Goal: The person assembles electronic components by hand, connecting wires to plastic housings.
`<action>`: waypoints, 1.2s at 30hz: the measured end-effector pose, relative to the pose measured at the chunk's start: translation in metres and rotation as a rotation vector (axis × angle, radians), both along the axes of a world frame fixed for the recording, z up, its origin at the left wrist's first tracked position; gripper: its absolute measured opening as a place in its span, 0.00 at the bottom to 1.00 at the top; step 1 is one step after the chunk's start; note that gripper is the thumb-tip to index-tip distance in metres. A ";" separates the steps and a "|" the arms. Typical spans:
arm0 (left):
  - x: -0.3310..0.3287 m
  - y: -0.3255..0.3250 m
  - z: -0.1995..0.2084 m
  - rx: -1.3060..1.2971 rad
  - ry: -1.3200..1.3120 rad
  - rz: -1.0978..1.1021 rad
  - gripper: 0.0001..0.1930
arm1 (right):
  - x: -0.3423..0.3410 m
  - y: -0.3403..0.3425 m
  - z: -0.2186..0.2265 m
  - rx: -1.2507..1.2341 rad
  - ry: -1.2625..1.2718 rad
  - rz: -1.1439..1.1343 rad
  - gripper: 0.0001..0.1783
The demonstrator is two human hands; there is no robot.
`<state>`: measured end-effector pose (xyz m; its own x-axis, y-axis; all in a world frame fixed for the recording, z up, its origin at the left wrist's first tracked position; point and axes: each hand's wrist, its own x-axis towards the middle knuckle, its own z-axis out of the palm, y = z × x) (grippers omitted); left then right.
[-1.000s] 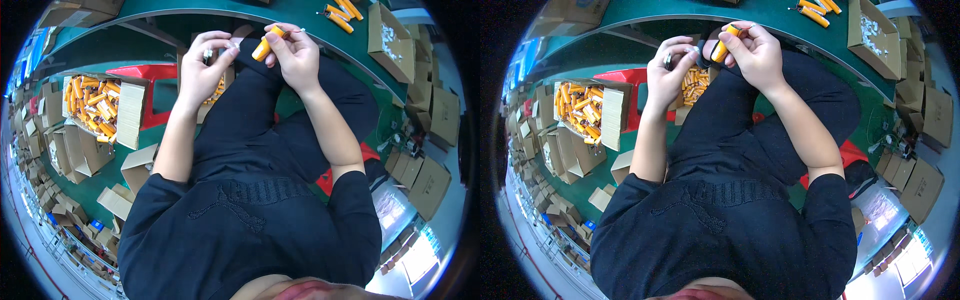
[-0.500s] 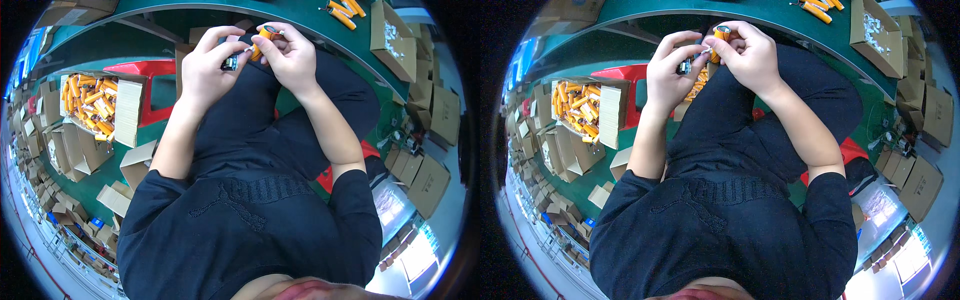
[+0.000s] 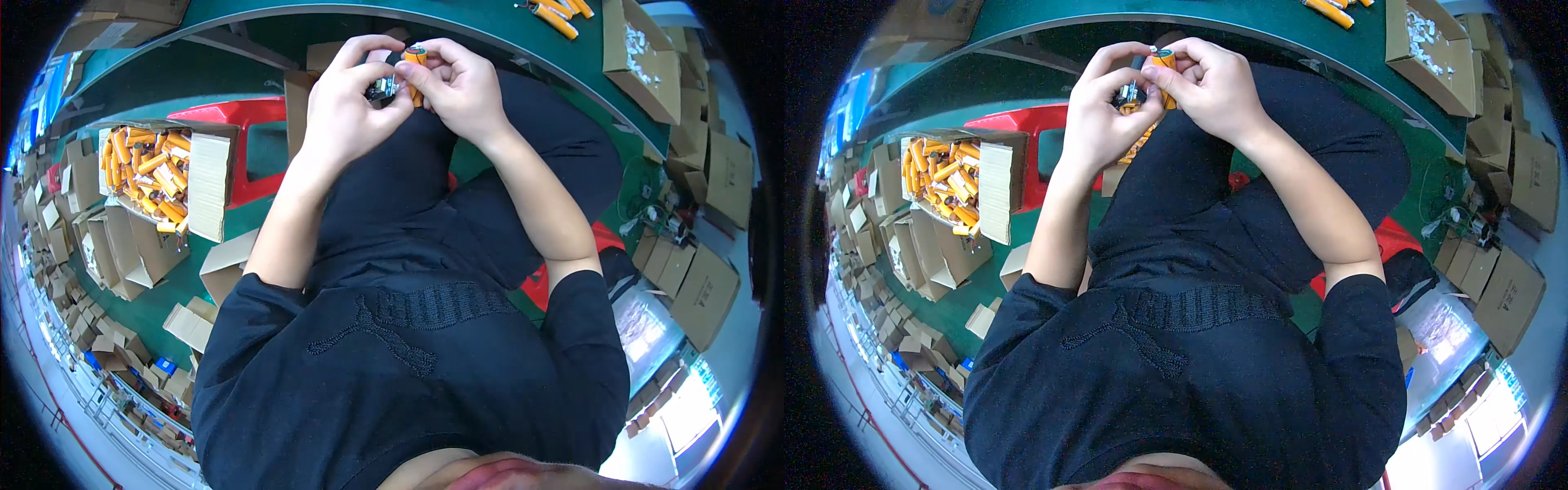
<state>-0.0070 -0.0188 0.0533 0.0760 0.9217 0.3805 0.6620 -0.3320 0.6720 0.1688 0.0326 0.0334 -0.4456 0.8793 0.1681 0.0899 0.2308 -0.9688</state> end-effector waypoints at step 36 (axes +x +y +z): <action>-0.008 -0.015 -0.040 -0.120 -0.667 -0.067 0.13 | -0.005 -0.004 -0.002 -0.061 0.091 -0.017 0.13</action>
